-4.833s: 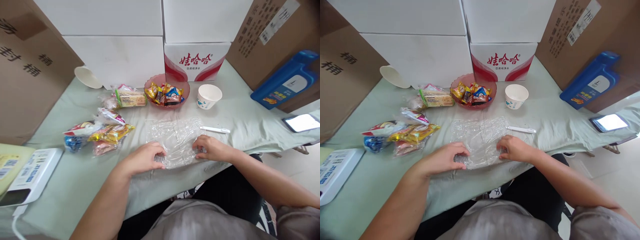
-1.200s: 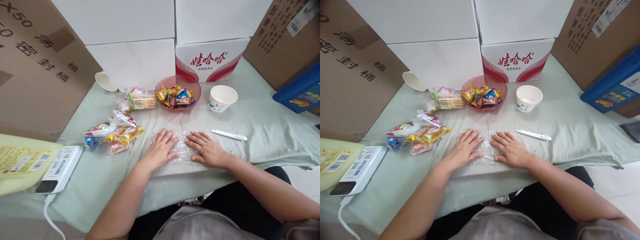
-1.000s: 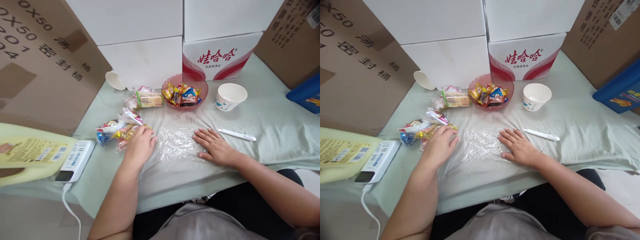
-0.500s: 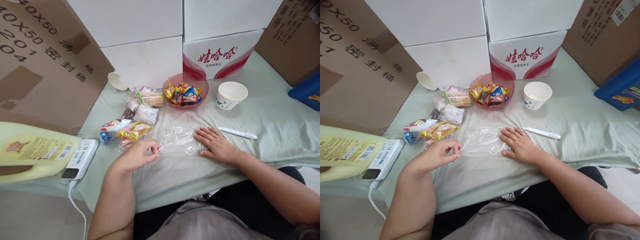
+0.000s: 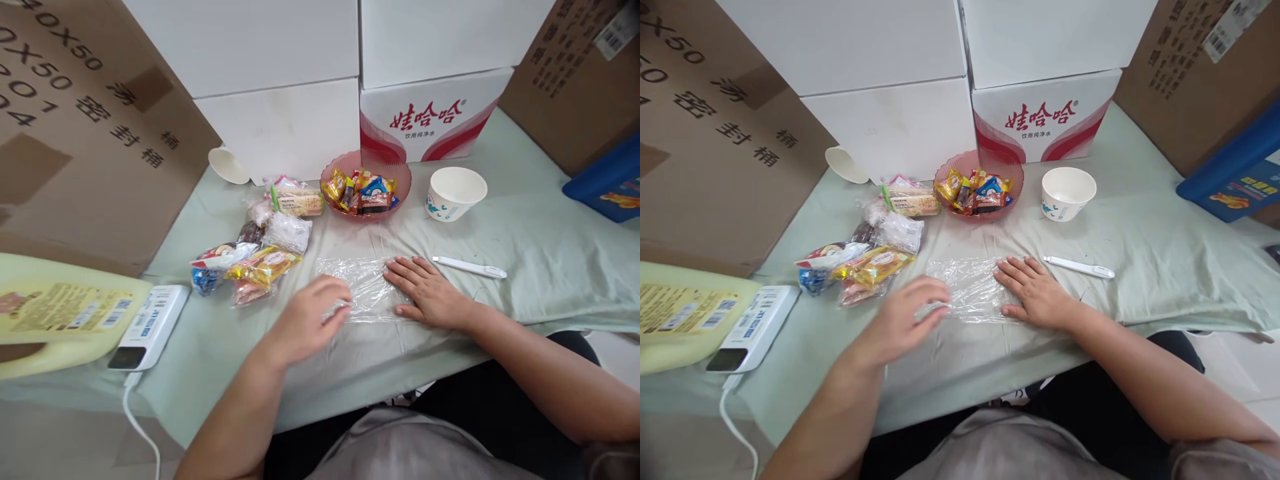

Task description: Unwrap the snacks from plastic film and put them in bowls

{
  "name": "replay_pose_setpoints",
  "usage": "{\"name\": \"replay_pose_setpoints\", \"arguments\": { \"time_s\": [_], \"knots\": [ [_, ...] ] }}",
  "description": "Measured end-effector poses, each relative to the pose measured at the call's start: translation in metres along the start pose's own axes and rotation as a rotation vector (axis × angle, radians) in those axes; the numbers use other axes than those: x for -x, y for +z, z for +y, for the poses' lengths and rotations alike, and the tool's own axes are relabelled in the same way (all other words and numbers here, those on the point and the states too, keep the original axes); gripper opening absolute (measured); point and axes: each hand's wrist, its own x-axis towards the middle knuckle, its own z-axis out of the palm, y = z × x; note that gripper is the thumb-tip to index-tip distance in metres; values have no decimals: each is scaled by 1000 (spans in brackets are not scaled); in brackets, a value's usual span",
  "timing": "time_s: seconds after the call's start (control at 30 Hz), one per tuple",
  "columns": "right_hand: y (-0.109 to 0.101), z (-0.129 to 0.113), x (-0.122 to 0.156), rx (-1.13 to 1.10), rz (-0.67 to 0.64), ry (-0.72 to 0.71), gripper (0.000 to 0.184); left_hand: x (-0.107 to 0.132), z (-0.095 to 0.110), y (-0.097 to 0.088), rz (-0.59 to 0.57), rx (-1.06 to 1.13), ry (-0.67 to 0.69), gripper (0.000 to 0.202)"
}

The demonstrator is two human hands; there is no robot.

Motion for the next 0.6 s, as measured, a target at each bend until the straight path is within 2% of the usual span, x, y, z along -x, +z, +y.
{"name": "replay_pose_setpoints", "arguments": {
  "time_s": [0.07,0.13,0.2,0.27,0.3,0.37,0.4,0.47,0.53,0.6],
  "knots": [
    [-1,-1,0,8,-14,6,68,-5,-2,16,-96,-60,36,19],
    [-1,-2,0,4,-26,11,68,-6,-16,22,-106,-216,-108,17],
    [-2,-2,0,-14,-34,15,68,-4,-32,17,-96,-373,-273,13],
    [-4,-1,0,-52,-43,9,69,-1,-39,8,-64,-469,-321,14],
    [-7,0,1,-77,-47,3,70,0,-38,4,-36,-481,-290,16],
    [-17,3,3,-141,-32,0,69,0,-26,2,-16,-408,-141,19],
    [-24,5,4,-180,-1,6,66,0,-18,3,-54,-333,-50,18],
    [-39,10,8,-268,90,33,57,-1,-3,9,-200,-182,75,11],
    [-55,16,12,-363,118,41,47,-1,5,15,-326,-120,79,13],
    [-65,19,16,-433,-10,6,42,-1,5,19,-364,-134,28,13]
  ]
}}
